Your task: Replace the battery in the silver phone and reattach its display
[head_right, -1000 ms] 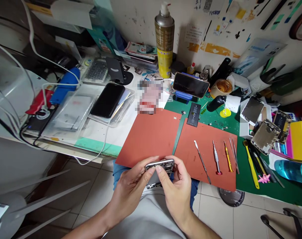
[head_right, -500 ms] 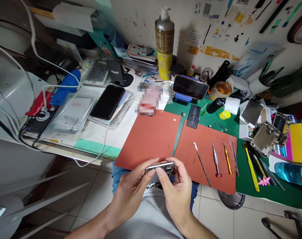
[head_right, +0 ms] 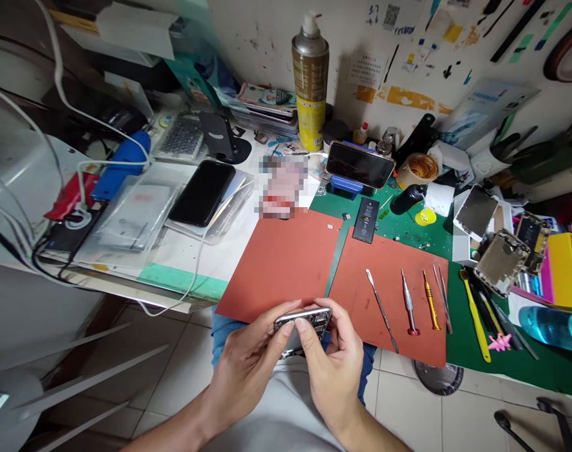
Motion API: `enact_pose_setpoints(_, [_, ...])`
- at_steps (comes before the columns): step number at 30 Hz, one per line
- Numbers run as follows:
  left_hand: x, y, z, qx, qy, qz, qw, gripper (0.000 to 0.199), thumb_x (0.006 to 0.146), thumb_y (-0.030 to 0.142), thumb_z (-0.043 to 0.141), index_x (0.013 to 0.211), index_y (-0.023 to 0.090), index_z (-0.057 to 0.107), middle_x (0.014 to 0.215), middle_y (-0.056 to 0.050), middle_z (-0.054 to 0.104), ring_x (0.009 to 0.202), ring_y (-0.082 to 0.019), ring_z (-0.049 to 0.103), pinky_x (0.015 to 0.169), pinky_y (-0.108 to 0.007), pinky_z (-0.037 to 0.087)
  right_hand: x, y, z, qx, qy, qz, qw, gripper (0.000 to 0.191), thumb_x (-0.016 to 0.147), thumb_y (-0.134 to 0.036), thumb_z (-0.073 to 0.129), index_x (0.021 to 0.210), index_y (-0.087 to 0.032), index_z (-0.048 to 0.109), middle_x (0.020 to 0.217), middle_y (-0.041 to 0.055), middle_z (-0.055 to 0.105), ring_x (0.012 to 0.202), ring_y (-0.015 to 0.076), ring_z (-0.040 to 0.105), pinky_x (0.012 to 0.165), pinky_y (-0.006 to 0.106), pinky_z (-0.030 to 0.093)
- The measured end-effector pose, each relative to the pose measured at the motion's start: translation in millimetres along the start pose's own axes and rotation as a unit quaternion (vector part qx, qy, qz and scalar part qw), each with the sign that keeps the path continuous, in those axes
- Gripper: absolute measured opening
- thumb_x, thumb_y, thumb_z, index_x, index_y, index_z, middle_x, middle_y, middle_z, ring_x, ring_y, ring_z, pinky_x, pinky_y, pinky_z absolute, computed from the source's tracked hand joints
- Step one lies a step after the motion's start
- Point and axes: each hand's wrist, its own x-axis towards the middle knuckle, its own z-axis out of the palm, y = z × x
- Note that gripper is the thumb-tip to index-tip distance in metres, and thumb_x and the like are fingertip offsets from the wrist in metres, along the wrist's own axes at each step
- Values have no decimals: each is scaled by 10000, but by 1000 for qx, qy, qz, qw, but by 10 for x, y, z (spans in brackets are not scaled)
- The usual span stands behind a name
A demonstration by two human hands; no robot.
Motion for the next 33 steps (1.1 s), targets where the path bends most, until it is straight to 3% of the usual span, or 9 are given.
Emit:
enact_pose_setpoints(11, [14,-15,-4,35,11,-21,999,284,1057,274,573,1303,258,715,1247,-21,801,1052,-150,797,949,-191,614,-41,49,36,24,1,24,999,393,858,-374,860,1199,-227,734,1076,61,778,957,200,757,856,291,646])
enact_pose_setpoints(16, [36,1,-59,19,-29,-66,997,376,1071,336,549,1427,280,656,1323,-34,770,1157,-182,767,975,-242,617,-10,-4,69,33,17,48,998,416,839,-412,867,1179,-213,731,1048,67,781,946,215,759,854,315,647])
enact_pose_setpoints(19, [48,42,-92,30,-36,-76,996,397,1080,360,517,1444,269,648,1272,-48,790,1122,-202,777,981,-297,626,0,-29,66,34,10,52,998,436,834,-424,868,1185,-207,727,1055,78,783,939,224,758,845,331,651])
enact_pose_setpoints(24, [55,82,-106,55,-35,-51,997,403,1082,332,498,1451,259,642,1223,-51,806,1074,-202,791,970,-307,635,-9,-38,47,34,-4,46,998,447,833,-403,874,1212,-222,719,1085,76,784,967,227,760,851,329,653])
enact_pose_setpoints(33, [50,58,-90,65,-38,-11,997,390,1081,264,515,1457,271,617,1324,-10,770,1126,-132,774,965,-181,595,-12,8,43,31,3,39,999,450,834,-383,882,1228,-240,719,1091,59,775,986,211,757,888,311,641])
